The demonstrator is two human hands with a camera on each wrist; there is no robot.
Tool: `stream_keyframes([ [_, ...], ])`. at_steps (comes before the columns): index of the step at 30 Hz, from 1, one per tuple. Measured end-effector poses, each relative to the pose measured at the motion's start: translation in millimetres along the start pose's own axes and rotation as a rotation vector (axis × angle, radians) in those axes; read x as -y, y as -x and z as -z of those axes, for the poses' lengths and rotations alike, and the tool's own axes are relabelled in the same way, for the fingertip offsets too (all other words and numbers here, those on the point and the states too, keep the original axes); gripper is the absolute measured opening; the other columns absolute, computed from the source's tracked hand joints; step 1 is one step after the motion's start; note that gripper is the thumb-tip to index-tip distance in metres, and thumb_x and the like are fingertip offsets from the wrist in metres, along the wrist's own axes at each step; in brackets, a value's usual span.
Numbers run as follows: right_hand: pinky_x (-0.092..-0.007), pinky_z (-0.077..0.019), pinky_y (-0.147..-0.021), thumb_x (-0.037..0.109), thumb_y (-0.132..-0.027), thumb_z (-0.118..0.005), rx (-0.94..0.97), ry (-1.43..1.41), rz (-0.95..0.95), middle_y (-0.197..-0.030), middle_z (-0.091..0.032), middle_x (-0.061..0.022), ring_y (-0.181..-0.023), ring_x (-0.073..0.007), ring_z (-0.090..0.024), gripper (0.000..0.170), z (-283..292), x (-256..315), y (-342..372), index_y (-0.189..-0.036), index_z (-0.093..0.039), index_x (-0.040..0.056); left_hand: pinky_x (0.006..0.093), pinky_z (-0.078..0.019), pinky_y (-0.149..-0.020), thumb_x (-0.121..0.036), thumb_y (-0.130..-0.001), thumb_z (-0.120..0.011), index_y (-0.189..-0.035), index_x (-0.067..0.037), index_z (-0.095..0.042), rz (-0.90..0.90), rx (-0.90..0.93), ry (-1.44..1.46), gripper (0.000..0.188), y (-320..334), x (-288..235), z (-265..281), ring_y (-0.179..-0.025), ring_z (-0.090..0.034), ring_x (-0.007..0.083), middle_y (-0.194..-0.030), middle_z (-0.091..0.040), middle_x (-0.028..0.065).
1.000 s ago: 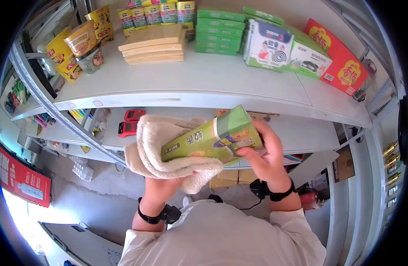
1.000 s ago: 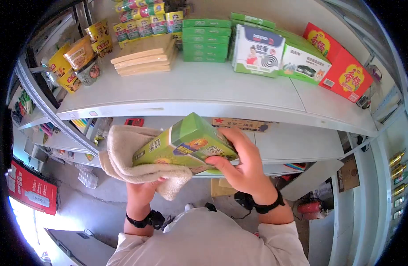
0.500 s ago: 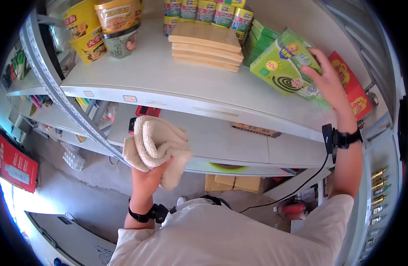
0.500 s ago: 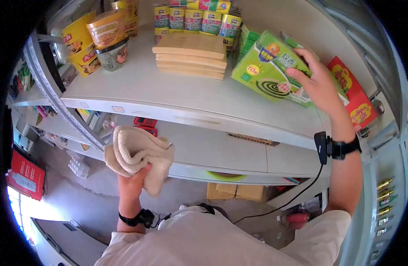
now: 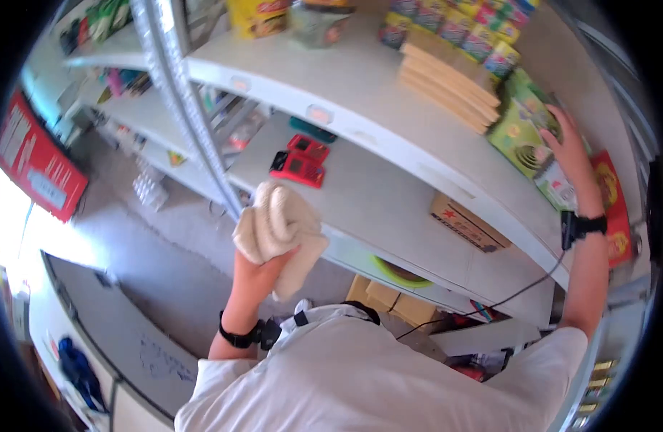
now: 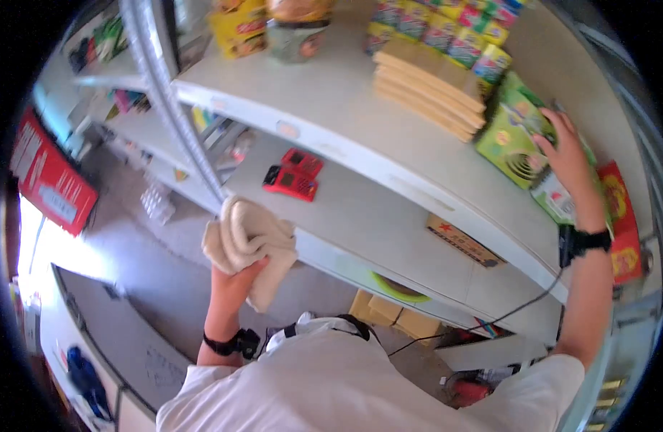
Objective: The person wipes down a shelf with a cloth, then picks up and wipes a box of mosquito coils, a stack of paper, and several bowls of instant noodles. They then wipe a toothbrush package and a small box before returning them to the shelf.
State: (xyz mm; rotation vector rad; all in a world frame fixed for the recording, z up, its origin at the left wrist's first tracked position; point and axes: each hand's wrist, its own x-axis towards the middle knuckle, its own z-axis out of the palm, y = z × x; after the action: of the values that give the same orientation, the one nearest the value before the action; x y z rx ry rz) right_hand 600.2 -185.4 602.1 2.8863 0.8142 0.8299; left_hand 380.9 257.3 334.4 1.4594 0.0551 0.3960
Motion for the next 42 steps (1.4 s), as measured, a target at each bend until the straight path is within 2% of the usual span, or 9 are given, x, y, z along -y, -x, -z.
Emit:
stream_keyframes([
  [5,-0.037,-0.0386,-0.098,0.012,-0.085,-0.061,-0.044,0.331,0.15,-0.126,-0.05,-0.0171,-0.115,-0.033,-0.05,0.047,1,0,-22,-0.129,-0.046,0.0035,0.0318,-0.0468,-0.088,-0.008,-0.074,-0.075,-0.122,-0.001,-0.049,0.015,-0.113,-0.021,0.056,25,-3,-6,-0.102,-0.057,0.0159,-0.111,-0.06,0.0072],
  [9,-0.0335,-0.0343,-0.102,0.016,-0.088,-0.058,0.013,-0.11,0.265,-0.136,-0.045,-0.0149,-0.123,-0.0269,-0.046,0.052,-24,65,-59,-0.136,-0.041,0.008,0.032,-0.0461,-0.089,-0.011,-0.073,-0.076,-0.124,-0.002,-0.048,0.069,-0.078,0.018,0.059,44,-13,-18,-0.104,-0.056,0.0153,-0.114,-0.058,0.0065],
  [12,-0.0348,-0.0338,-0.104,0.015,-0.086,-0.061,0.179,-0.371,0.291,-0.137,-0.043,-0.0169,-0.124,-0.0294,-0.045,0.059,-59,94,-61,-0.139,-0.036,0.0099,0.0324,-0.0458,-0.089,-0.011,-0.073,-0.077,-0.124,-0.002,-0.048,0.078,-0.075,-0.004,0.059,60,-25,-34,-0.104,-0.055,0.0148,-0.113,-0.058,0.0063],
  [18,-0.04,-0.037,-0.102,0.014,-0.082,-0.065,0.105,-0.154,0.217,-0.138,-0.04,-0.0201,-0.123,-0.0373,-0.043,0.066,-71,94,-70,-0.139,-0.033,0.0087,0.0327,-0.0455,-0.09,-0.012,-0.074,-0.077,-0.125,-0.003,-0.047,0.128,-0.138,-0.053,0.06,96,-33,-48,-0.105,-0.055,0.0149,-0.114,-0.058,0.0064],
  [22,-0.0391,-0.0393,-0.099,0.013,-0.086,-0.06,0.098,0.193,0.252,-0.135,-0.043,-0.0205,-0.12,-0.0369,-0.046,0.054,-78,89,-66,-0.135,-0.039,0.0066,0.0326,-0.0453,-0.091,-0.013,-0.075,-0.076,-0.127,-0.003,-0.045,0.153,-0.225,-0.048,0.062,120,-29,-44,-0.106,-0.054,0.0149,-0.114,-0.057,0.0064],
  [30,-0.0382,-0.0417,-0.095,0.013,-0.089,-0.055,-0.157,0.22,0.363,-0.131,-0.046,-0.0203,-0.116,-0.0364,-0.048,0.042,-81,67,-64,-0.129,-0.045,0.0038,0.032,-0.0466,-0.089,-0.014,-0.078,-0.075,-0.127,-0.003,-0.044,0.225,-0.26,0.0,0.059,134,-38,-25,-0.104,-0.056,0.0149,-0.116,-0.057,0.0063],
  [36,-0.0377,-0.0417,-0.091,0.016,-0.093,-0.052,-0.406,0.127,0.284,-0.117,-0.052,-0.0224,-0.108,-0.04,-0.049,0.031,-8,144,-36,-0.118,-0.05,-0.0004,0.0346,-0.0493,-0.088,-0.019,-0.088,-0.064,-0.125,-0.002,-0.047,0.186,-0.258,0.544,0.044,90,-35,-3,-0.104,-0.059,0.0202,-0.115,-0.059,0.0082],
  [40,-0.0297,-0.0438,-0.079,0.014,-0.09,-0.057,-0.387,-0.21,0.222,-0.099,-0.056,-0.0148,-0.087,-0.0297,-0.055,0.028,41,231,-4,-0.111,-0.05,-0.0025,0.039,-0.0479,-0.093,-0.038,-0.091,-0.056,-0.131,-0.005,-0.039,0.181,-0.14,0.605,0.055,43,-34,24,-0.111,-0.056,0.0236,-0.123,-0.054,0.0097],
  [42,-0.0285,-0.0425,-0.074,0.015,-0.087,-0.061,-0.332,-0.571,0.094,-0.091,-0.054,-0.0117,-0.081,-0.0227,-0.052,0.027,44,289,17,-0.106,-0.052,-0.002,0.039,-0.0476,-0.092,-0.032,-0.091,-0.058,-0.134,-0.005,-0.035,0.15,0.018,0.772,0.055,18,-37,39,-0.114,-0.053,0.0224,-0.125,-0.052,0.01],
])
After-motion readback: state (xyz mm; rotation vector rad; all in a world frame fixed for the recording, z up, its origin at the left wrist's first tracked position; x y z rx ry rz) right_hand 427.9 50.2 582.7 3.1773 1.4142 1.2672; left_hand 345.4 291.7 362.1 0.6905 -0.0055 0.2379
